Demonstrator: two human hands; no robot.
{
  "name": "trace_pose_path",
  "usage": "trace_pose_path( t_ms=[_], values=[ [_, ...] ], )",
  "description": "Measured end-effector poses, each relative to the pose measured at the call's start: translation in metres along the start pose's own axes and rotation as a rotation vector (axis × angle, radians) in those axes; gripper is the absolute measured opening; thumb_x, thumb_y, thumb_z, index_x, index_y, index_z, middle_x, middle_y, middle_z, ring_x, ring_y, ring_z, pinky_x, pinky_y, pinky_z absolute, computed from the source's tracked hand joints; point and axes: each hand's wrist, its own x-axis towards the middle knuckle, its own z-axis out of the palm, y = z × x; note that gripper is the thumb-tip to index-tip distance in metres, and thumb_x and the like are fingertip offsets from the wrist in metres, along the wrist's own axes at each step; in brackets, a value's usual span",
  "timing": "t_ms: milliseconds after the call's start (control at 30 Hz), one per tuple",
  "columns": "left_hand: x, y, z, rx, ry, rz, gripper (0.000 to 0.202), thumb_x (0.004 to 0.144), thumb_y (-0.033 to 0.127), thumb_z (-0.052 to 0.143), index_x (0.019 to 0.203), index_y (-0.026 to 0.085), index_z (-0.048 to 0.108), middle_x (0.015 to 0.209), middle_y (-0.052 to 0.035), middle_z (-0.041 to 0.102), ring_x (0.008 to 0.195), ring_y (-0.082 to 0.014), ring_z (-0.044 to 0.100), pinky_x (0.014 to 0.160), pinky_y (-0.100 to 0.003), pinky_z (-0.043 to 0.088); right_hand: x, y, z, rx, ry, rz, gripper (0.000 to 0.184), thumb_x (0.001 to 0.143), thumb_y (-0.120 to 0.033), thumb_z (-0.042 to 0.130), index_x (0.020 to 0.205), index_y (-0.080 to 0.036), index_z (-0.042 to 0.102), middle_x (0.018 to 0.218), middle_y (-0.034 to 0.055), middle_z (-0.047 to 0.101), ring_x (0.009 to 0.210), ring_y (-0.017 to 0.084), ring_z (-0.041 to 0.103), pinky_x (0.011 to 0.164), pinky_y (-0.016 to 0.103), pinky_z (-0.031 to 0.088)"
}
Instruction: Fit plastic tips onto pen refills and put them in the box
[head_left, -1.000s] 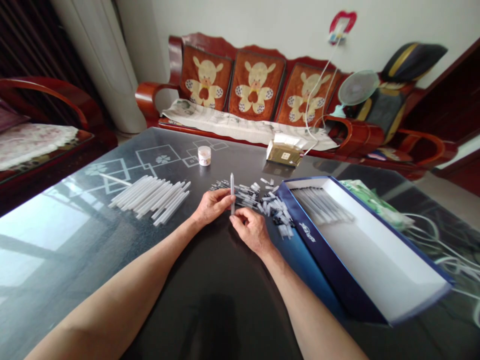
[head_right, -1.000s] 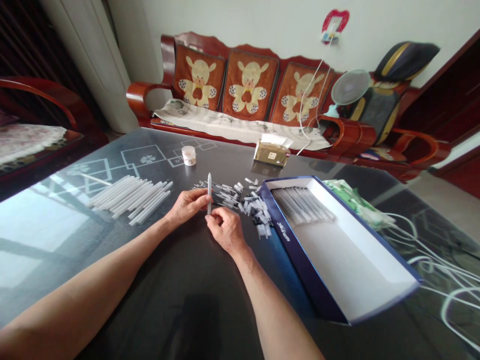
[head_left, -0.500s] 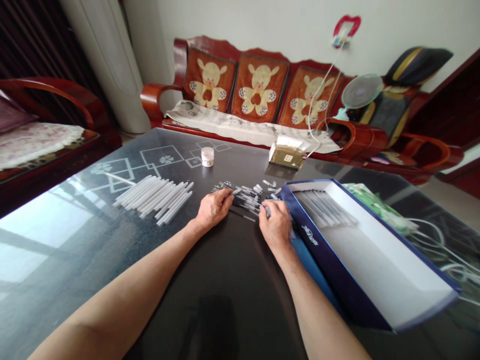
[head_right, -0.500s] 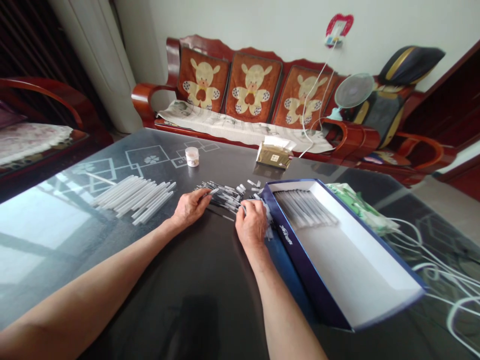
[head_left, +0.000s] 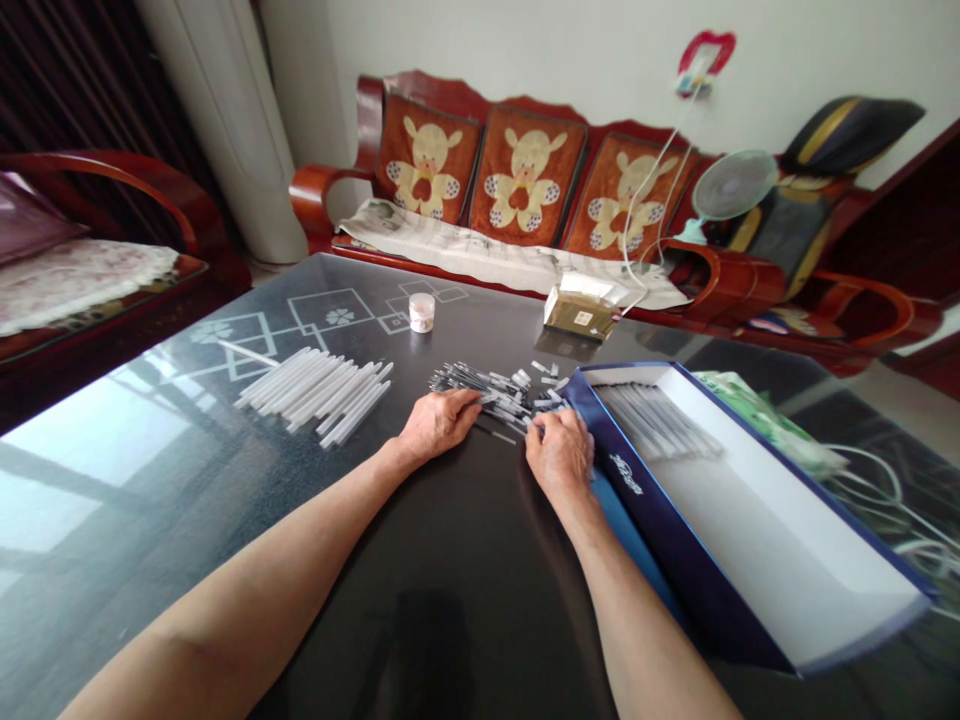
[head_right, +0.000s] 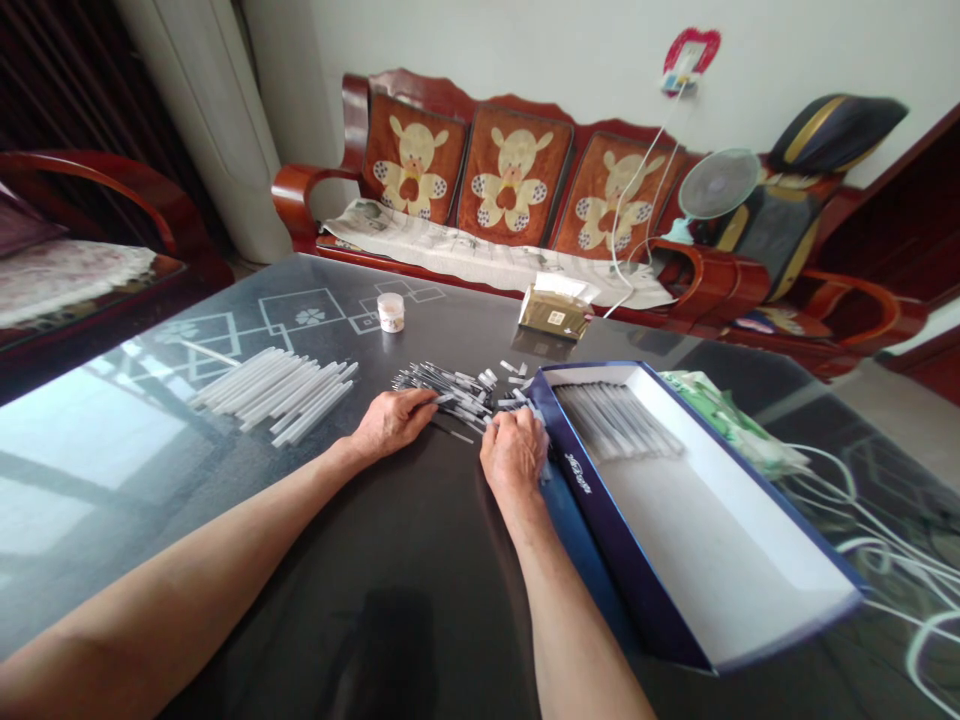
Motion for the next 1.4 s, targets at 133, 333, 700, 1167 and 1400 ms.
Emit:
trace_pose_path(
  t_ms=[133, 333, 700, 1167, 1400],
  values=[
    [0.0, 0.0, 0.0, 0.002, 0.009, 0.001, 0.026, 0.092, 0.033, 0.048, 0.106, 0.02, 0.066, 0.097, -0.0048, 0.073, 0.086, -0.0163, 0.069, 0.076, -0.024, 0.052, 0.003, 0.001, 0.003, 0.185, 0.128, -0.005, 0.016, 0.085, -0.024, 0.05, 0.088, -0.017, 0.063, 0.093, 0.0119, 0.063, 0.089, 0.025, 0.056, 0.078, 0.037, 0.043],
    [0.0, 0.003, -0.002, -0.027, -0.003, 0.022, 0.026, 0.092, 0.032, 0.048, 0.107, 0.02, 0.066, 0.097, -0.0047, 0.073, 0.087, -0.0171, 0.069, 0.076, -0.025, 0.052, 0.007, -0.011, 0.0, 0.633, 0.147, 0.038, 0.029, 0.088, -0.032, 0.045, 0.108, -0.018, 0.061, 0.096, 0.0094, 0.065, 0.086, 0.02, 0.06, 0.08, 0.035, 0.048],
    [-0.001, 0.013, -0.008, -0.054, -0.076, 0.132, 0.032, 0.094, 0.03, 0.046, 0.118, 0.02, 0.063, 0.096, -0.0062, 0.072, 0.08, -0.0155, 0.069, 0.071, -0.023, 0.051, 0.003, -0.026, 0.011, 1.44, -0.09, 0.518, 0.037, 0.072, -0.044, 0.066, 0.1, -0.022, 0.054, 0.096, 0.0027, 0.067, 0.08, 0.015, 0.064, 0.067, 0.026, 0.051],
    [-0.001, 0.013, -0.011, -0.055, -0.149, 0.17, 0.028, 0.094, 0.03, 0.043, 0.109, 0.02, 0.065, 0.086, -0.0053, 0.07, 0.079, -0.0162, 0.067, 0.069, -0.024, 0.049, -0.002, -0.025, 0.016, 1.319, -0.217, 0.345, 0.037, 0.075, -0.045, 0.067, 0.102, -0.02, 0.06, 0.096, 0.0038, 0.07, 0.081, 0.016, 0.066, 0.073, 0.03, 0.053],
    [0.001, 0.013, -0.013, 0.009, -0.196, 0.203, 0.032, 0.097, 0.033, 0.038, 0.086, 0.019, 0.064, 0.073, -0.0038, 0.065, 0.068, -0.0153, 0.064, 0.061, -0.023, 0.043, -0.003, -0.021, 0.012, 1.26, -0.264, 0.34, 0.036, 0.074, -0.048, 0.067, 0.095, -0.019, 0.068, 0.074, 0.0002, 0.067, 0.072, 0.017, 0.066, 0.073, 0.032, 0.055]
  ],
)
